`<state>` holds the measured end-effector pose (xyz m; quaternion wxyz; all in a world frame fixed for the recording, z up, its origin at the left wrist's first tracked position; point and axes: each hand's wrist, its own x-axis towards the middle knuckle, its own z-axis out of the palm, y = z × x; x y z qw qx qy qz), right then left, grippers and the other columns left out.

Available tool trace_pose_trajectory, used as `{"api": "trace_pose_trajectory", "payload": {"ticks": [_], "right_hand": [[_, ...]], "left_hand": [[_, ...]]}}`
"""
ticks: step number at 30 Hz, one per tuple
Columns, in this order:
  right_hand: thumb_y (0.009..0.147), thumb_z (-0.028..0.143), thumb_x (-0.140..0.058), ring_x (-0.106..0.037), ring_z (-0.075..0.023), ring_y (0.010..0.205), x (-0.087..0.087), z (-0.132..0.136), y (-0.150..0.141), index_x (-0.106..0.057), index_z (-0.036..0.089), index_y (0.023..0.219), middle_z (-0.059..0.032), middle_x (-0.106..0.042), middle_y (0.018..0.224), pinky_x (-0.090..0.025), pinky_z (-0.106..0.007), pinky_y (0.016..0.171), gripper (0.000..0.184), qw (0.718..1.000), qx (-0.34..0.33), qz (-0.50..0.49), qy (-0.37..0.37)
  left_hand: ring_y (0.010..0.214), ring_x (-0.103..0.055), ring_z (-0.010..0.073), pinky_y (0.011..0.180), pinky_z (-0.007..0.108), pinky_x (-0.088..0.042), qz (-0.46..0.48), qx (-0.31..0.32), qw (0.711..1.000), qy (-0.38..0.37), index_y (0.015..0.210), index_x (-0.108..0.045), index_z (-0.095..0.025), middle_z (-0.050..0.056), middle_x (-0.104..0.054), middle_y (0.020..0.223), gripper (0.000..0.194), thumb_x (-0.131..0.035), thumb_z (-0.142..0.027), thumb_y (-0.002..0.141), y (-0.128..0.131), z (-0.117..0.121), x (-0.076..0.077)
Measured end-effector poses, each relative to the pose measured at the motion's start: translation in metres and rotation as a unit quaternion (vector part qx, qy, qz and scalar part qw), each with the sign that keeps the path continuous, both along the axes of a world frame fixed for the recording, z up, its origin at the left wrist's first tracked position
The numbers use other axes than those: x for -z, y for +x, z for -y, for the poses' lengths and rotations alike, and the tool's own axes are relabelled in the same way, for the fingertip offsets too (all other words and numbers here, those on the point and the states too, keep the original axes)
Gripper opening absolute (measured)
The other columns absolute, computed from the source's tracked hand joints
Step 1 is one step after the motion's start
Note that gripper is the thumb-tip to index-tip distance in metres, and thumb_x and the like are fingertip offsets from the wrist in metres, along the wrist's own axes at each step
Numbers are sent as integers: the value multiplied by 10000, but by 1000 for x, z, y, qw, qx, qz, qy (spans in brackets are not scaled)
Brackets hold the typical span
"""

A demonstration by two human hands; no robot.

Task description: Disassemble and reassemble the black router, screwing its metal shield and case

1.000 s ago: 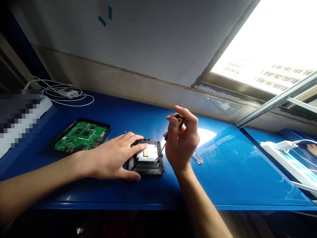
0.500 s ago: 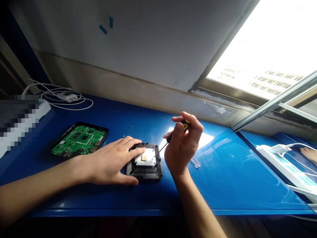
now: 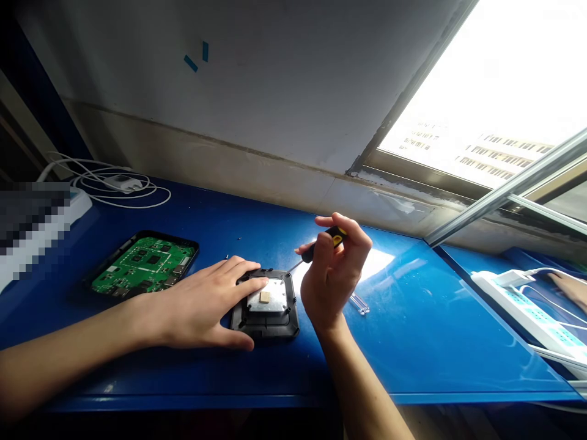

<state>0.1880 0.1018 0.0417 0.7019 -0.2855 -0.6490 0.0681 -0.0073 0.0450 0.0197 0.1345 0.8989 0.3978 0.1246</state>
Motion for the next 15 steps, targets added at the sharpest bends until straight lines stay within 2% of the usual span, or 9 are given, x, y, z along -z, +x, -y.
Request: {"api": "trace_pose_trajectory", "payload": {"ticks": [6, 11, 15], "right_hand": [[998, 230, -554, -706, -99, 588, 1, 1, -2, -547, 275, 1169, 13, -663, 1064, -621, -291, 545, 177, 999, -40, -1, 1], [1002, 277, -552, -715, -114, 569, 1, 0, -2, -530, 306, 1178, 9, -668, 1058, -622, -300, 531, 180, 999, -34, -4, 6], [1006, 289, -543, -716, -123, 566, -1, 1, -2, -524, 303, 1167, 3, -667, 1053, -621, -311, 530, 163, 999, -30, -12, 5]], "left_hand": [[1450, -345, 359, 1149, 544, -391, 50, 2, 998, 22, 1451, -501, -246, 145, -438, 1546, 753, -527, -752, 894, 1, -1, -2], [1388, -418, 328, 1144, 492, -402, 43, 1, 998, 48, 1405, -540, -175, 136, -540, 1464, 665, -522, -663, 953, 1, -3, -2], [1387, -418, 305, 1151, 470, -389, 47, -14, 998, 46, 1423, -524, -161, 121, -534, 1482, 669, -443, -661, 987, 1, -4, -2]]}}
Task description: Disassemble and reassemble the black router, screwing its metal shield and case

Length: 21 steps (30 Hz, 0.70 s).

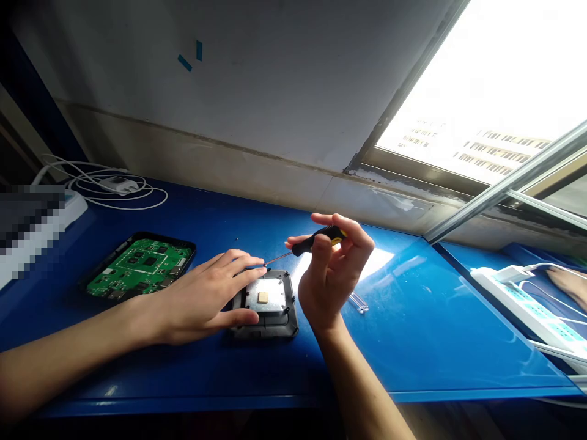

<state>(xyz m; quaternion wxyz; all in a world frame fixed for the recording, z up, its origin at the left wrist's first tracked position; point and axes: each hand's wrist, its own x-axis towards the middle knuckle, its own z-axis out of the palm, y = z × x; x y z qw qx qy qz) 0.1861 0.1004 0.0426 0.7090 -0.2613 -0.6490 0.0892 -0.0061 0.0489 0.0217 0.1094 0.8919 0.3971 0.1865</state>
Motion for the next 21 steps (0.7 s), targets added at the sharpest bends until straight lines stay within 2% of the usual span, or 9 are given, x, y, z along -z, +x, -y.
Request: {"api": "trace_pose_trajectory", "payload": {"ticks": [7, 11, 15, 21], "right_hand": [[1015, 306, -538, -720, -126, 565, -1, 2, -1, -509, 262, 1160, -6, -663, 1051, -600, -302, 516, 154, 1000, -4, -9, 3], [1014, 342, -542, -717, -136, 559, -2, 3, -3, -511, 264, 1158, -7, -661, 1042, -583, -307, 504, 166, 1000, 9, -17, 11], [1011, 319, -545, -703, -131, 560, -2, 2, -3, -526, 280, 1172, -4, -658, 1047, -579, -319, 520, 167, 998, 37, -39, 19], [998, 233, -555, -636, -82, 504, 0, -1, 2, -584, 287, 1179, 15, -661, 965, -542, -249, 454, 191, 998, 56, -31, 11]], "left_hand": [[1422, -404, 298, 1184, 491, -334, -10, 0, 1000, 10, 1490, -473, -199, 107, -518, 1518, 658, -363, -645, 1019, 0, -1, 1], [1446, -403, 288, 1226, 484, -268, -7, -10, 1000, 18, 1486, -478, -165, 114, -512, 1532, 681, -313, -642, 1030, 0, -1, 2], [1469, -384, 282, 1213, 456, -304, -7, -20, 1000, 6, 1492, -473, -165, 105, -489, 1557, 702, -303, -661, 1025, 0, -2, 0], [1473, -392, 296, 1192, 491, -344, -9, -57, 998, -11, 1488, -482, -175, 108, -504, 1546, 686, -308, -655, 1030, 7, -13, 0]]}}
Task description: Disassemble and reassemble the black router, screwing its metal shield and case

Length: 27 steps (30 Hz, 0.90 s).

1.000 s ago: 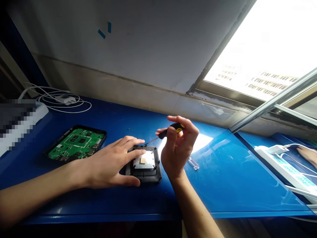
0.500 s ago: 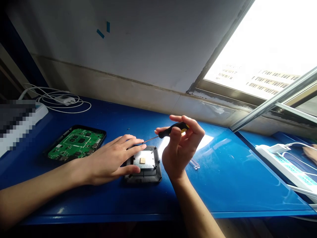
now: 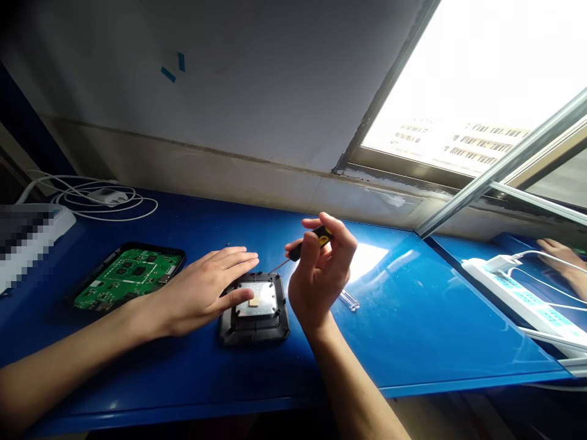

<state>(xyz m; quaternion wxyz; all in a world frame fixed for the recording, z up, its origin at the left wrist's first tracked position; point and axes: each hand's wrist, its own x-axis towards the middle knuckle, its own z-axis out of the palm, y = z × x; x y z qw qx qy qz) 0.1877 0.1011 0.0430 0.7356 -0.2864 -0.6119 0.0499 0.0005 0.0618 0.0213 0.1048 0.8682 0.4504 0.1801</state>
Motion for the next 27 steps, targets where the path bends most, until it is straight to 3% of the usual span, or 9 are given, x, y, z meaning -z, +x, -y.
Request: {"api": "trace_pose_trajectory", "payload": {"ticks": [7, 18, 27], "right_hand": [[977, 256, -602, -631, -91, 566, 7, 1, 2, -617, 309, 1194, 7, -669, 955, -559, -247, 475, 224, 1000, 12, 9, -23], [1010, 296, -565, -662, -98, 633, 12, 0, 5, -565, 308, 1262, -15, -660, 1038, -598, -253, 533, 252, 998, -12, 38, -45], [1017, 320, -562, -718, -157, 886, 12, -3, 5, -566, 285, 1263, -36, -675, 1074, -644, -315, 733, 248, 998, -15, 46, -38]], "left_hand": [[1491, -370, 287, 1215, 503, -318, -7, -15, 1000, 3, 1514, -458, -223, 79, -473, 1571, 670, -327, -660, 1023, 3, -7, 7], [1481, -369, 318, 1217, 556, -309, 52, -32, 997, 40, 1458, -536, -236, 68, -502, 1551, 714, -212, -693, 1016, -4, 1, -5], [1489, -345, 322, 1222, 550, -288, 63, -35, 997, 29, 1415, -574, -271, 28, -524, 1535, 724, -204, -730, 995, -5, 2, -3]]}}
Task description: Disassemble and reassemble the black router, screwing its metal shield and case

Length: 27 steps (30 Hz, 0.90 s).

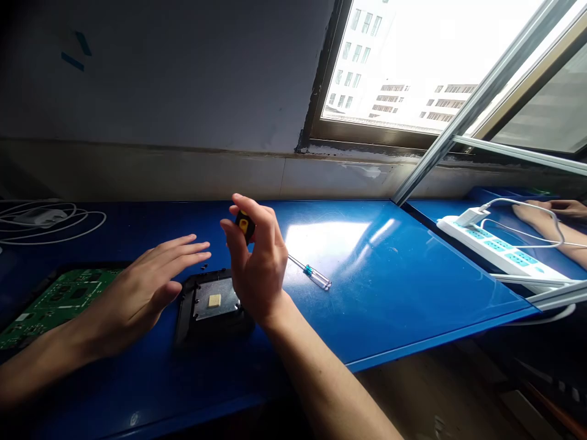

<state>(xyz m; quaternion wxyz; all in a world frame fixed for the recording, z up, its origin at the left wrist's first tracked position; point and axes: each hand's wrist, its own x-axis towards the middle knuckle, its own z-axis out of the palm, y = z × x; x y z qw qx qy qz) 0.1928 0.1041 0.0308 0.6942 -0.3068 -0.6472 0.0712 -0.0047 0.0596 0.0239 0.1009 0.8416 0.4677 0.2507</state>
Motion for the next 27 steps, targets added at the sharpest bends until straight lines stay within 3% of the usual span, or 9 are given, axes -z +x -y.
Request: {"api": "trace_pose_trajectory", "payload": {"ticks": [5, 14, 18, 22, 27], "right_hand": [[1023, 324, -550, -722, -182, 970, -1, 0, 0, -560, 283, 1263, -45, -684, 1097, -651, -349, 773, 244, 1000, -8, 2, 3], [1039, 302, -515, -718, -201, 1024, 1, -2, 2, -519, 289, 1312, -64, -678, 1187, -666, -339, 711, 274, 999, -35, 24, 18], [1044, 289, -503, -725, -165, 874, 2, -1, 2, -516, 278, 1325, -64, -672, 1167, -653, -296, 625, 282, 998, -51, 14, 18], [1043, 291, -507, -658, -92, 631, 2, 0, 0, -530, 293, 1304, -39, -664, 1144, -629, -266, 558, 263, 998, -66, -4, 12], [1036, 296, -519, -630, -82, 568, 1, 1, -1, -552, 313, 1277, -25, -663, 1120, -604, -261, 505, 244, 998, -62, -9, 0]], "left_hand": [[1483, -358, 320, 1216, 543, -303, -14, -6, 1000, 9, 1380, -604, -267, 31, -539, 1520, 755, -153, -733, 993, 0, -1, -3], [1479, -346, 322, 1214, 542, -266, 1, 8, 1000, 3, 1359, -610, -247, 44, -548, 1507, 756, -169, -738, 990, 2, 0, -2], [1417, -417, 321, 1183, 509, -303, 2, 15, 1000, 7, 1337, -624, -234, 60, -600, 1443, 750, -160, -718, 1001, 3, -1, 0], [1219, -527, 308, 1020, 474, -422, 10, 13, 1000, 8, 1279, -657, -227, 88, -666, 1281, 730, -154, -687, 1019, 3, 0, -3], [1082, -536, 285, 921, 450, -436, 3, 13, 1000, 17, 1234, -673, -201, 88, -675, 1167, 684, -153, -608, 1057, 3, 1, -8]]}}
